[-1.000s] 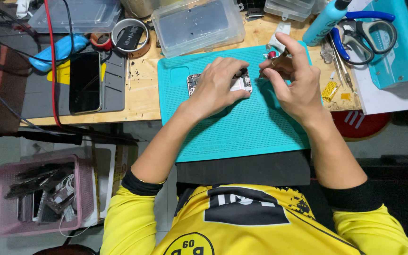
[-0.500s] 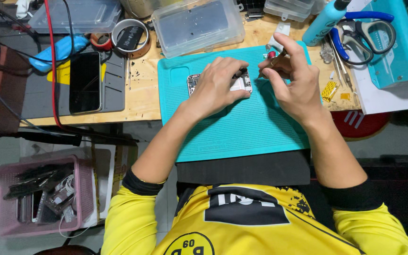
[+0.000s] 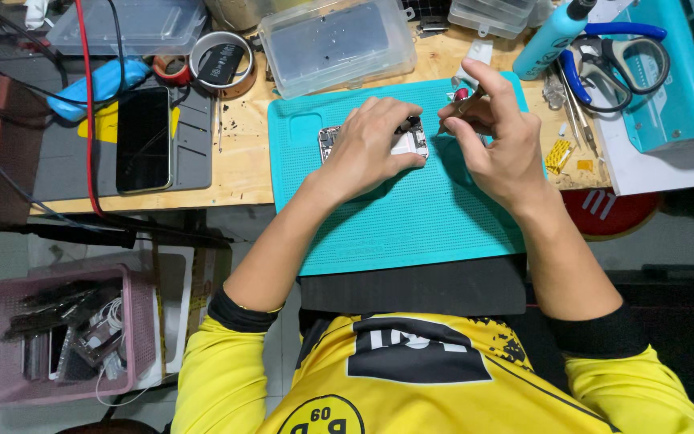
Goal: The person wipes a smartphone with a cleaning wipe, opens a plastic storage box to retrieve a phone component, then uses a screwdriver to work on the disassembled phone body on the work mat, manipulating its internal parts.
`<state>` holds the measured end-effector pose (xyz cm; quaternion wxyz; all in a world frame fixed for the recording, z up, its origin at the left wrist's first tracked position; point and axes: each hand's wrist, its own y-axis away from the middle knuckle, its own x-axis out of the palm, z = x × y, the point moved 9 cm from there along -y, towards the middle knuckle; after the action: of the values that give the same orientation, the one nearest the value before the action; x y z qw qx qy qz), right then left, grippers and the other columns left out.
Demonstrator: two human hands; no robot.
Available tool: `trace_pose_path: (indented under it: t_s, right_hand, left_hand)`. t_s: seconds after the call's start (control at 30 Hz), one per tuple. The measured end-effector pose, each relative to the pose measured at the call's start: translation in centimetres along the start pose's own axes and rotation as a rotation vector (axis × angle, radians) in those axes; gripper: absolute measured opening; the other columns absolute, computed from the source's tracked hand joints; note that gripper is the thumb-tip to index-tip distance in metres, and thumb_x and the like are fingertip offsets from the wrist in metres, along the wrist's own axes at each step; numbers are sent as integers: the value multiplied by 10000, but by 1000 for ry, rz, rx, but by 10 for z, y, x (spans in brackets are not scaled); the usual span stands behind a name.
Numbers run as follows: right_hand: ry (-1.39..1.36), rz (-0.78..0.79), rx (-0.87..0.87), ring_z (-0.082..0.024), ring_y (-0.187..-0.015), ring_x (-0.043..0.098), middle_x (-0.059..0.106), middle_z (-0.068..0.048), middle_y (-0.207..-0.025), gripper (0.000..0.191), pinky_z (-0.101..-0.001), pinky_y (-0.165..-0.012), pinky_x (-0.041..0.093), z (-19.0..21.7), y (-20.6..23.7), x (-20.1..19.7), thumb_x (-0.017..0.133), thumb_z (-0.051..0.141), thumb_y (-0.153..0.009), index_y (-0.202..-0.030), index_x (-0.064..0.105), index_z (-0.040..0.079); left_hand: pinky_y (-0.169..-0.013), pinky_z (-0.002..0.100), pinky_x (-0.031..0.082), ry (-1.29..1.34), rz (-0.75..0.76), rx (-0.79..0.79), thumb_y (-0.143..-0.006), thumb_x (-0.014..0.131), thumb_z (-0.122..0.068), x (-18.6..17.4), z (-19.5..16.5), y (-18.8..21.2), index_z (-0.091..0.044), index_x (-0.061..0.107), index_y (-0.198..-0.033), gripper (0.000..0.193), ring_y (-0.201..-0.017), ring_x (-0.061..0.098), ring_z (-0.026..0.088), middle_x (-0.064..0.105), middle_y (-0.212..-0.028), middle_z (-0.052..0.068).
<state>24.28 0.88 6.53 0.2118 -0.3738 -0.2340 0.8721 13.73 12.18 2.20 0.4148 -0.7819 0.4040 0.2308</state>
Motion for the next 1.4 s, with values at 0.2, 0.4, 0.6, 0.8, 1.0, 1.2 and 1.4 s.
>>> trace_pose_path:
  t_s: [0.2,0.4,0.6,0.8,1.0,1.2,1.4]
  right_hand:
    - [-3,-3,3,-222,-1017,788,768,-146,-1062,601,-317,-905,640,1,0,0,660,-87,-1045,-1562,384,49]
    - [-43,-58,-3,-205,-1001,785,762,-159,-1057,553,-303,-910,638,1,3,-5,657,-102,-1070,-1528,381,35]
    - [-27,13,-7,-215,-1043,782,765,-152,-1076,613,-307,-917,629,3,4,3,677,-92,-1035,-1561,396,46]
    - [24,12,-27,-224,-1038,783,768,-151,-1056,616,-315,-915,619,7,4,10,717,-66,-1015,-1540,417,48]
    - [37,9,-22,-228,-1030,787,767,-152,-1055,608,-313,-900,628,7,3,9,715,-67,-1017,-1538,424,50]
    - [29,14,-16,-224,-1016,785,766,-152,-1037,624,-312,-887,622,9,2,10,725,-67,-1002,-1538,428,52]
    - [58,19,-49,-213,-932,761,733,-139,-1010,587,-306,-825,602,16,-4,11,770,-55,-963,-1477,503,38]
  left_hand:
    - [-956,457,464,-4,-12,12,-720,907,-308,0,0,0,-74,646,-1220,611,-1090,596,337,655,-1111,107]
    - [-963,460,466,-2,-19,22,-717,913,-313,-1,-1,1,-68,630,-1253,653,-1097,594,344,652,-1123,114]
    - [-953,468,471,-9,-15,7,-701,921,-292,-2,-4,0,-63,600,-1292,710,-1086,596,353,656,-1121,122]
    - [-949,475,469,-19,-27,21,-685,935,-277,-3,-6,-1,-66,596,-1289,724,-1088,595,361,659,-1133,128]
    - [-955,466,469,-2,-29,29,-696,932,-268,-4,-7,1,-70,596,-1292,712,-1103,599,353,663,-1145,119]
    - [-951,462,472,-7,-28,26,-691,935,-269,-3,-6,0,-68,599,-1288,713,-1090,598,352,663,-1141,118]
    - [-928,467,472,-13,-44,36,-692,931,-266,-4,-6,2,-70,604,-1280,701,-1084,595,357,658,-1131,122]
